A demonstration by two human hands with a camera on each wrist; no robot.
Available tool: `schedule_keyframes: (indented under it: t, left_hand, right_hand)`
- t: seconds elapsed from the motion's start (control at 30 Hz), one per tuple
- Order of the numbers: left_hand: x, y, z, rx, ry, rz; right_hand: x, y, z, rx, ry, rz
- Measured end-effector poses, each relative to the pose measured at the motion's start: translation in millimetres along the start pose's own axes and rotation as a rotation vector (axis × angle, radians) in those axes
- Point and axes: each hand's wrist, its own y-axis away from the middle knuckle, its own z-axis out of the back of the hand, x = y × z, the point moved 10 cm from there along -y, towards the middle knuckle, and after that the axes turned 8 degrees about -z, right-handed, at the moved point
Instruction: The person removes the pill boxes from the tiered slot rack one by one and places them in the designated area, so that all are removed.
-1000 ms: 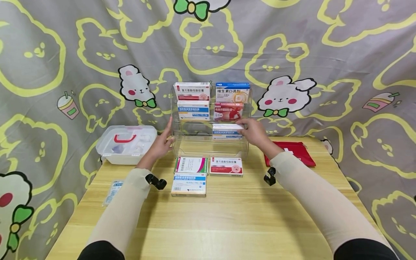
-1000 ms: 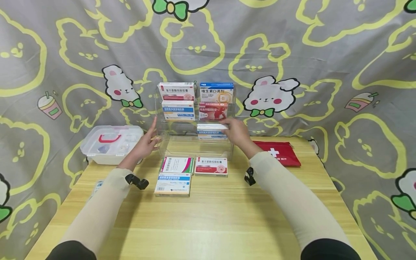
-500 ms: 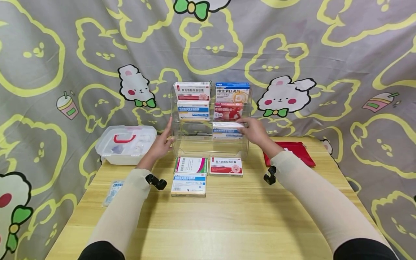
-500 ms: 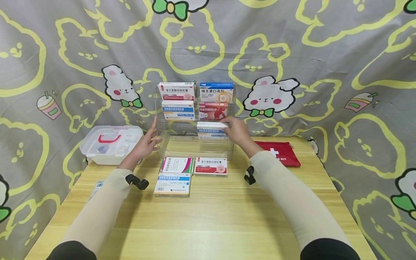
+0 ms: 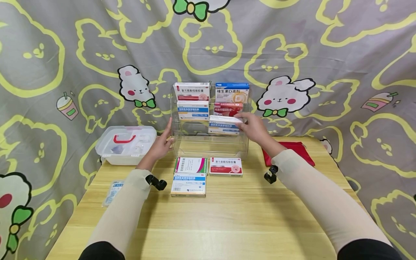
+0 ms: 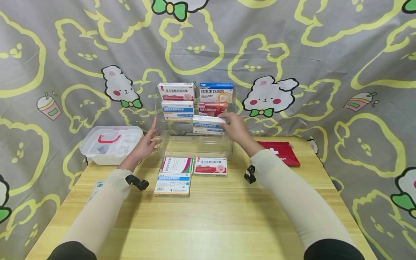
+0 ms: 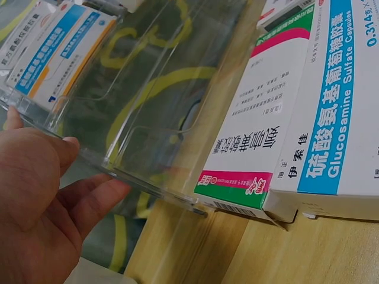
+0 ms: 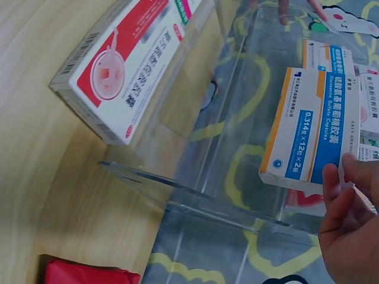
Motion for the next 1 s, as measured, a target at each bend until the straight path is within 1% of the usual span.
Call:
schedule_keyframes:
  t: [0.1, 0.2, 0.4, 0.63, 0.83, 0.93, 1.0]
  left_hand:
    - [-0.2, 0.4, -0.3, 0.002, 0.002, 0.003]
    - [0.2, 0.3, -0.4, 0.002, -0.001, 0.005]
    - [0.1, 1.6, -0.6, 0.005, 0.0, 0.004]
    - [0.1, 2.7, 0.2, 0.006, -0.005, 0.009]
    - [-0.2, 2.6, -0.4, 0.005, -0.01, 0.012]
    - [0.7, 2.4, -1.4, 0.007, -0.003, 0.017]
    - [1.0, 2.4, -2.0, 0.009, 0.004, 0.019]
  right_hand:
    - [7.3, 3.5, 3.5, -0.001, -0.018, 0.001]
    - [14.3, 7.0, 8.1, -0.014, -0.012, 0.013]
    - [22.1, 17.9, 12.7, -0.011, 0.0, 0.043]
    - [24.9, 34.3, 8.9, 0.004, 0.027, 0.102]
    - [27.1, 50.4, 5.3, 0.022, 0.014, 0.161]
    - [25.3, 57.4, 1.4, 0.039, 0.009, 0.177]
    - [22.6, 62.4, -1.7, 0.05, 0.002, 0.173]
